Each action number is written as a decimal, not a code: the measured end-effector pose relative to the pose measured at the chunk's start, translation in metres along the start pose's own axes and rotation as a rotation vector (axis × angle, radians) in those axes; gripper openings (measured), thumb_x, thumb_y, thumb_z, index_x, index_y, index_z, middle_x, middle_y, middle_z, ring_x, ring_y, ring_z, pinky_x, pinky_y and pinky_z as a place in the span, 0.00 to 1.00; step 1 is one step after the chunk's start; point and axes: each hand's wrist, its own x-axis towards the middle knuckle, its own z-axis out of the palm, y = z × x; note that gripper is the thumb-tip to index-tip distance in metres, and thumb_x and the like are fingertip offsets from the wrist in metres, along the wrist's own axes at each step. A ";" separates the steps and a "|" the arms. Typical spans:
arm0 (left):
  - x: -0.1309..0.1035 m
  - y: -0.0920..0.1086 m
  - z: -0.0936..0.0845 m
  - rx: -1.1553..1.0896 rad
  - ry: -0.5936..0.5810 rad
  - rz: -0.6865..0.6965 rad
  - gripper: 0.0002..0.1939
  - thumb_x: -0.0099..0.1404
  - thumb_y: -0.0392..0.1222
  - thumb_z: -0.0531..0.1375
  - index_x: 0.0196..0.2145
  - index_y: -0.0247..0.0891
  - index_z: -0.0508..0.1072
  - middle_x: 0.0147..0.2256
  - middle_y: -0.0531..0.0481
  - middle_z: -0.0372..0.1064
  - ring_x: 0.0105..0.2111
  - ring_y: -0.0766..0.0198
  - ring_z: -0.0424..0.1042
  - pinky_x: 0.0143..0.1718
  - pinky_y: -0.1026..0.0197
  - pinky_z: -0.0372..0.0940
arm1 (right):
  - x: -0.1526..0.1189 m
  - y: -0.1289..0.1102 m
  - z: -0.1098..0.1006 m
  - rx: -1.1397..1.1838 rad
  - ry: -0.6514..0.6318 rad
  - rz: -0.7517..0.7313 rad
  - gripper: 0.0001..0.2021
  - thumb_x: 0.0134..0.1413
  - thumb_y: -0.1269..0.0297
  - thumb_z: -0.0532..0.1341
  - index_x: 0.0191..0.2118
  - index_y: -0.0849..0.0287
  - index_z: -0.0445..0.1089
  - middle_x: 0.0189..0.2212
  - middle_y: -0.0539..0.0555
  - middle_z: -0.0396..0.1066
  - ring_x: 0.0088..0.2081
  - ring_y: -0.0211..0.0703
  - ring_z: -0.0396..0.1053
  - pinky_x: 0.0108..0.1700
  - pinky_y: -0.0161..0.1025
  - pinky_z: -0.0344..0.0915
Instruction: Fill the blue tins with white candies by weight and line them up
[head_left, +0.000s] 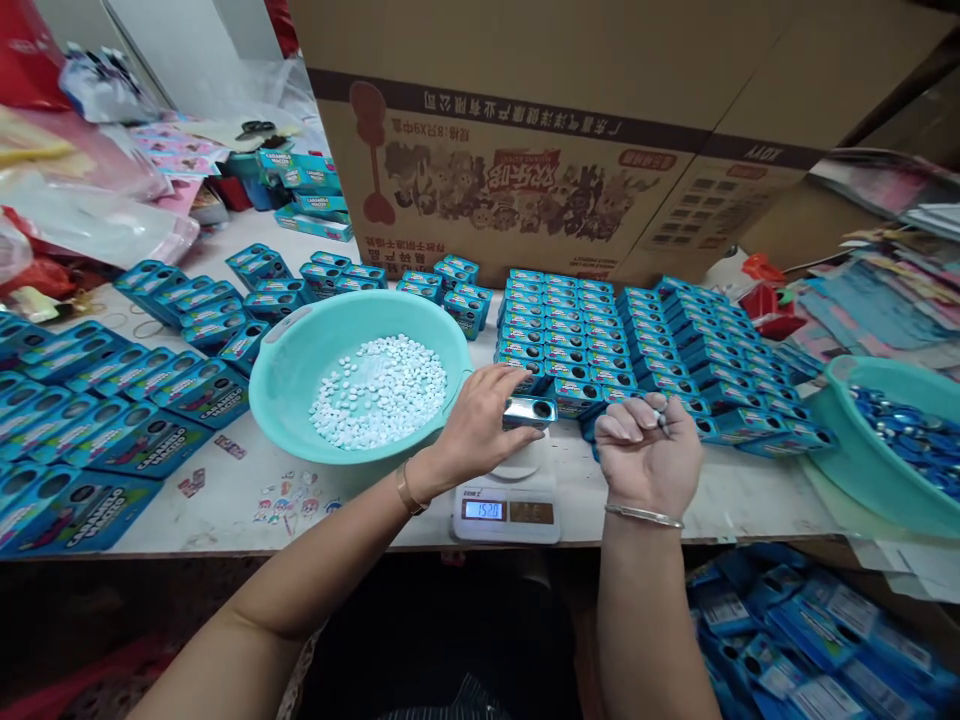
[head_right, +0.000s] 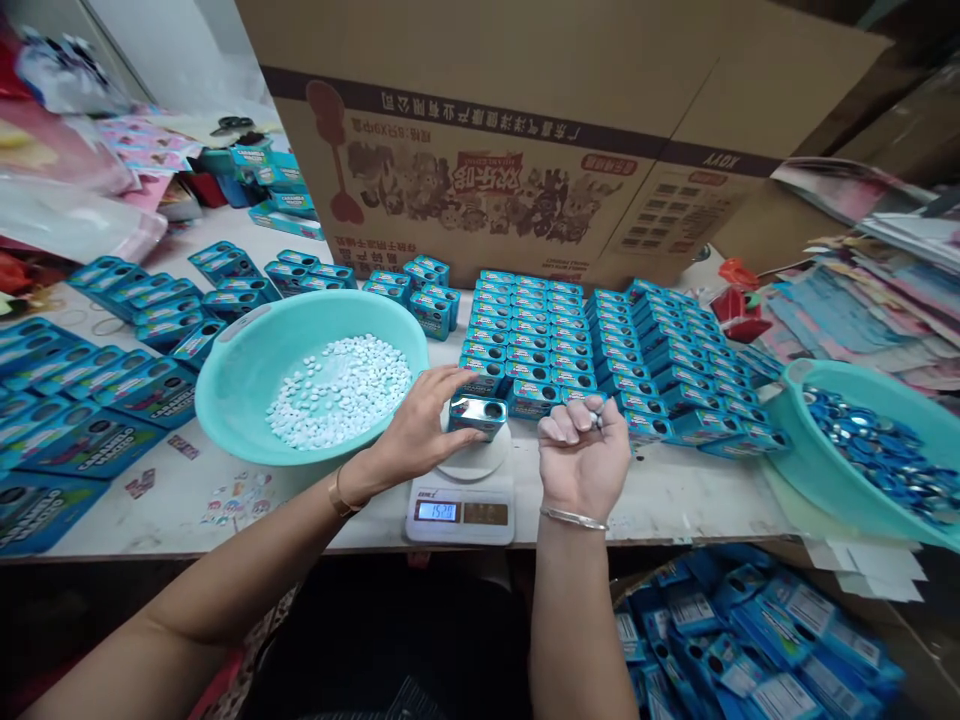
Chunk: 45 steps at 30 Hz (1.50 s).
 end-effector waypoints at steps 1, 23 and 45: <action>-0.002 0.000 -0.002 0.002 0.002 0.002 0.34 0.57 0.47 0.70 0.58 0.40 0.64 0.56 0.39 0.65 0.59 0.47 0.62 0.60 0.42 0.60 | -0.003 -0.001 -0.004 0.003 0.007 0.001 0.11 0.58 0.66 0.60 0.27 0.58 0.60 0.18 0.41 0.51 0.17 0.30 0.51 0.19 0.29 0.54; 0.011 -0.001 0.013 0.174 -0.070 -0.017 0.32 0.55 0.46 0.70 0.55 0.41 0.67 0.52 0.42 0.67 0.54 0.46 0.65 0.56 0.43 0.62 | 0.009 0.029 0.013 -0.084 0.004 -0.012 0.13 0.56 0.58 0.64 0.28 0.57 0.61 0.18 0.40 0.51 0.18 0.30 0.53 0.24 0.30 0.61; 0.020 -0.006 0.020 0.066 -0.105 -0.038 0.28 0.55 0.44 0.70 0.52 0.35 0.70 0.49 0.40 0.70 0.52 0.48 0.68 0.54 0.46 0.64 | 0.000 0.028 0.033 -0.238 -0.065 0.144 0.15 0.61 0.57 0.61 0.25 0.57 0.64 0.16 0.42 0.52 0.21 0.34 0.57 0.30 0.36 0.68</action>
